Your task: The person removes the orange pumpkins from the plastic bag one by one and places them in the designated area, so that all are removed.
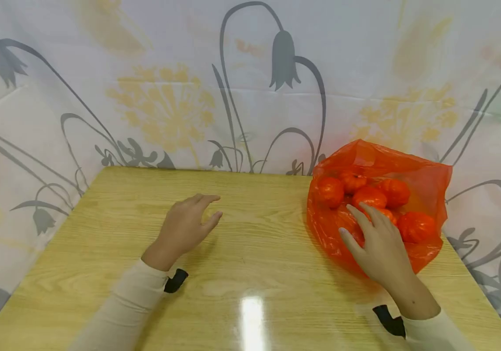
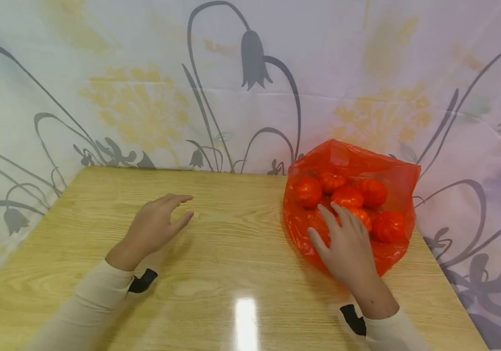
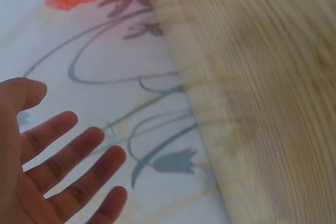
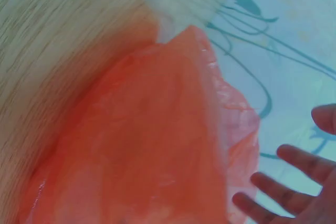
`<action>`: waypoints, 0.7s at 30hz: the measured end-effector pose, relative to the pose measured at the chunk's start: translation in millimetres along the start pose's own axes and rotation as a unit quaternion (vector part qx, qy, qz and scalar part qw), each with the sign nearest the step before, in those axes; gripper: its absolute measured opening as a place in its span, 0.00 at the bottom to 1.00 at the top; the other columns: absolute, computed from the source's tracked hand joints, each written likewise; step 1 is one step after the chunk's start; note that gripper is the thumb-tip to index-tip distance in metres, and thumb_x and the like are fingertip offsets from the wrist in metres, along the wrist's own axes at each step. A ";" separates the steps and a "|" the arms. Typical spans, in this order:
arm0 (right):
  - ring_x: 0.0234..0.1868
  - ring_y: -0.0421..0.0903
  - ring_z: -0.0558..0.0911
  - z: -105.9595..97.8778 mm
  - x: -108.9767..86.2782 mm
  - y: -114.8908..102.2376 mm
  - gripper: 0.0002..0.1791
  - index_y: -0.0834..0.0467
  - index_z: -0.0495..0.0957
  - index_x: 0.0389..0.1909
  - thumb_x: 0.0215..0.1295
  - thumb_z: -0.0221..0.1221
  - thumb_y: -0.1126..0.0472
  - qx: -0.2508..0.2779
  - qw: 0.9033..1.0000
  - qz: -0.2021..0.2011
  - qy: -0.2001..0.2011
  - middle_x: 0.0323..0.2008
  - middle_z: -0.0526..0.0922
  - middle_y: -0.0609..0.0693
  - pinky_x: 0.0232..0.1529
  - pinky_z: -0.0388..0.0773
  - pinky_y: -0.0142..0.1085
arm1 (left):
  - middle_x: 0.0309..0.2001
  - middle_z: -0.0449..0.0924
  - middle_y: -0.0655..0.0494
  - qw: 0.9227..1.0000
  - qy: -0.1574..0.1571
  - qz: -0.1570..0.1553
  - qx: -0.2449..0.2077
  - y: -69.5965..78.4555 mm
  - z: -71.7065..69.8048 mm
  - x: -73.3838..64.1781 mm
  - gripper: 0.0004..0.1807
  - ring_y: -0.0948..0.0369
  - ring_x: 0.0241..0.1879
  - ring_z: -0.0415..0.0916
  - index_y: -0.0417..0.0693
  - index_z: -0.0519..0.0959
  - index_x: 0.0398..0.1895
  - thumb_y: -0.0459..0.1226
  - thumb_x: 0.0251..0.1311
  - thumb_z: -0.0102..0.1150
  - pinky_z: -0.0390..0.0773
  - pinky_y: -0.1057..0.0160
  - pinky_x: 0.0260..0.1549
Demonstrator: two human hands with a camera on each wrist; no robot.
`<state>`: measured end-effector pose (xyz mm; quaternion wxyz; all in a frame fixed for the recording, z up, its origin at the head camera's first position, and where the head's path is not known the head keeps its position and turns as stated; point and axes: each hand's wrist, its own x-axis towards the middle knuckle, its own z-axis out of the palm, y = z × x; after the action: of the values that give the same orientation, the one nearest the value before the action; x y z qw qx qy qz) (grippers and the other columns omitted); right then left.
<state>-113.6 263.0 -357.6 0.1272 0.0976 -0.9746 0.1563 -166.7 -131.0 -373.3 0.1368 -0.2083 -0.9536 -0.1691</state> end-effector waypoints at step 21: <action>0.52 0.59 0.80 6.7 -3.7 -0.3 0.14 0.61 0.83 0.48 0.60 0.65 0.68 0.103 0.983 -0.038 0.148 0.47 0.85 0.58 0.50 0.75 0.58 | 0.34 0.84 0.63 0.969 -0.054 -0.023 -0.239 81.0 51.5 24.4 0.09 0.68 0.29 0.77 0.55 0.84 0.40 0.46 0.70 0.58 0.78 0.69 0.32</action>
<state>-111.5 261.2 -364.7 0.2651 0.1227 -0.9193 0.2639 -161.9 -33.5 -390.4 0.0277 -0.2222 -0.8961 -0.3834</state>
